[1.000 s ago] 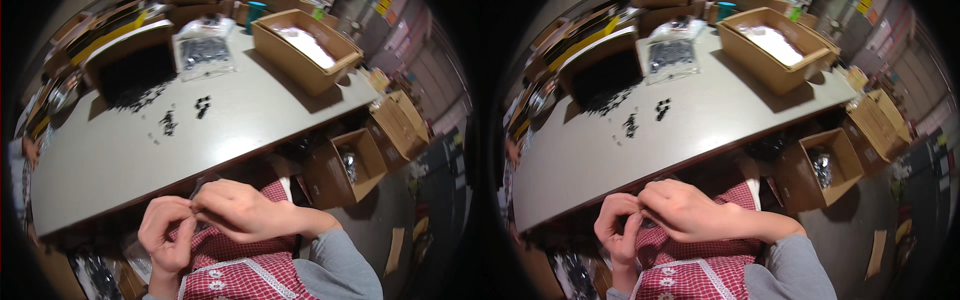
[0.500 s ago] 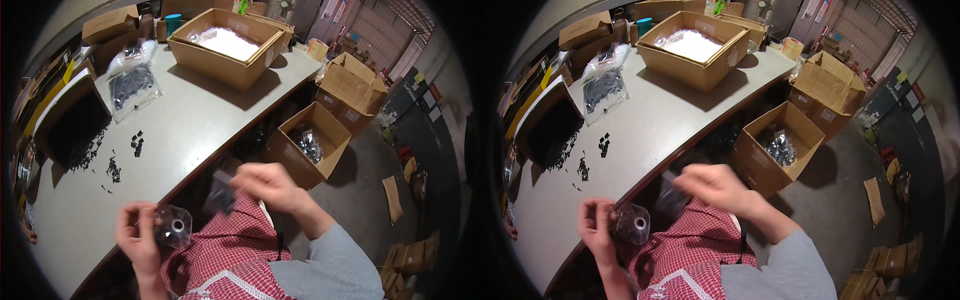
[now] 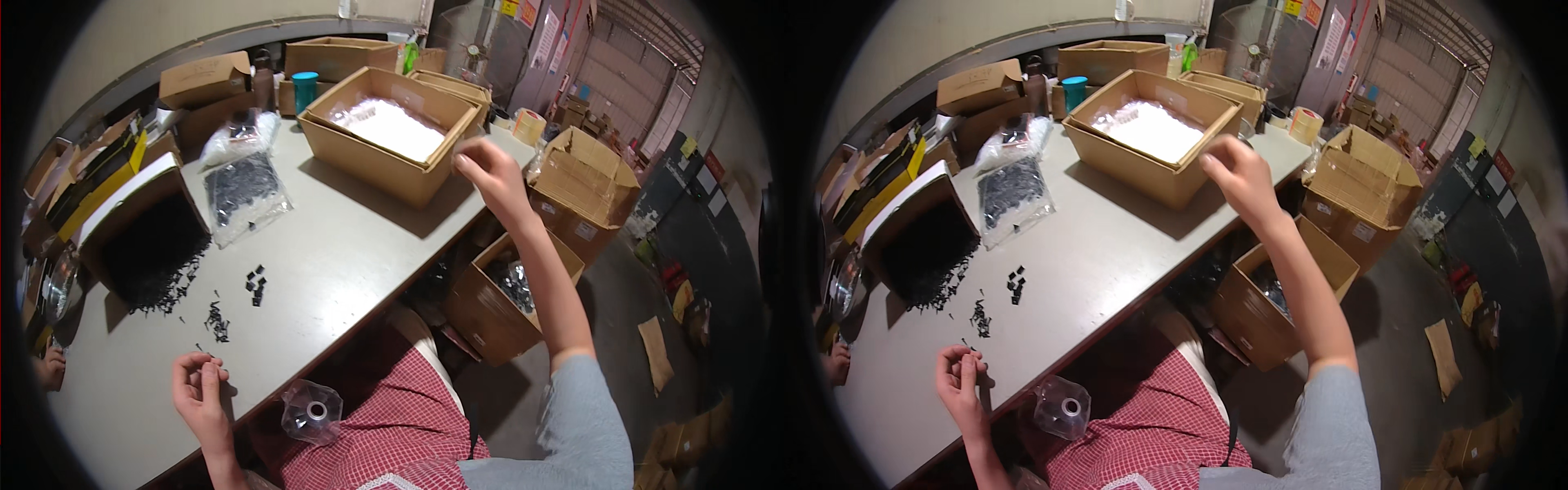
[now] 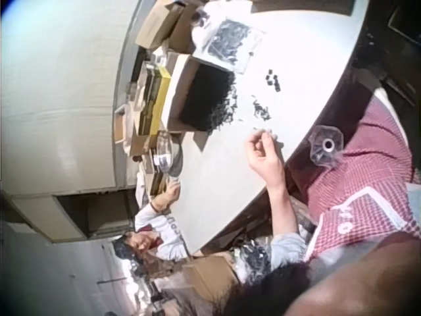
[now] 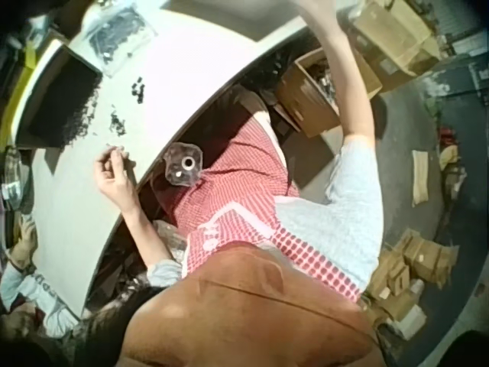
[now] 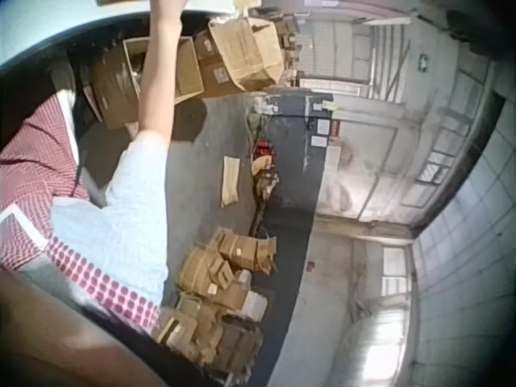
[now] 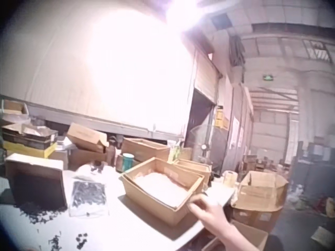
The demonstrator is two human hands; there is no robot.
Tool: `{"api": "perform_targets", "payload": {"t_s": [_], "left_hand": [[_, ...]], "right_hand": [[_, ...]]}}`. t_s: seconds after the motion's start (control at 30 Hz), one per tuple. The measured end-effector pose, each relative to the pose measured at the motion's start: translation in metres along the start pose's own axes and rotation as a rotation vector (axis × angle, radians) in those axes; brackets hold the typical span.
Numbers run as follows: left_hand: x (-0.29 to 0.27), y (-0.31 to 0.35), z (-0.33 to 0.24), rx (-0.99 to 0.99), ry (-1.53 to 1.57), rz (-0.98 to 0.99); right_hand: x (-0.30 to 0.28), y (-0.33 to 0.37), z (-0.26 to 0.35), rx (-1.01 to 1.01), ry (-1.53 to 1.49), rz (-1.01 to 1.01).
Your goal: The person sorts small plastic or metal parts by hand, placing them into small clear plastic bags.
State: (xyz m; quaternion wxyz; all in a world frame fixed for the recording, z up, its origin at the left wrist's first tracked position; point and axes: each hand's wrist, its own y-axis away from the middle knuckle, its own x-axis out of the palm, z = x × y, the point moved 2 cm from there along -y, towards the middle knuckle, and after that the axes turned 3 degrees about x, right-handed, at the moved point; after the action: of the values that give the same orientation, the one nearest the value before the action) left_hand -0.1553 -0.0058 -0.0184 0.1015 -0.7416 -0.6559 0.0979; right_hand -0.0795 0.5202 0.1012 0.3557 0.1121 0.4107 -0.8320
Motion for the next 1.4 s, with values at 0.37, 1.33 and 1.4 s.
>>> {"api": "perform_targets", "payload": {"t_s": [0.37,1.33,1.4], "left_hand": [[0.008,0.009,-0.018,0.127,-0.091,-0.133],[0.02,0.017,-0.033,-0.023,0.249,0.252],[0.033,0.035,-0.053,0.045,0.319,0.262]], "right_hand": [[0.09,-0.235,-0.088,-0.339,1.332,-0.21],[0.161,0.051,0.187,-0.899,-0.261,0.754],[0.163,0.09,0.205,-0.937,-0.311,0.867]]}}
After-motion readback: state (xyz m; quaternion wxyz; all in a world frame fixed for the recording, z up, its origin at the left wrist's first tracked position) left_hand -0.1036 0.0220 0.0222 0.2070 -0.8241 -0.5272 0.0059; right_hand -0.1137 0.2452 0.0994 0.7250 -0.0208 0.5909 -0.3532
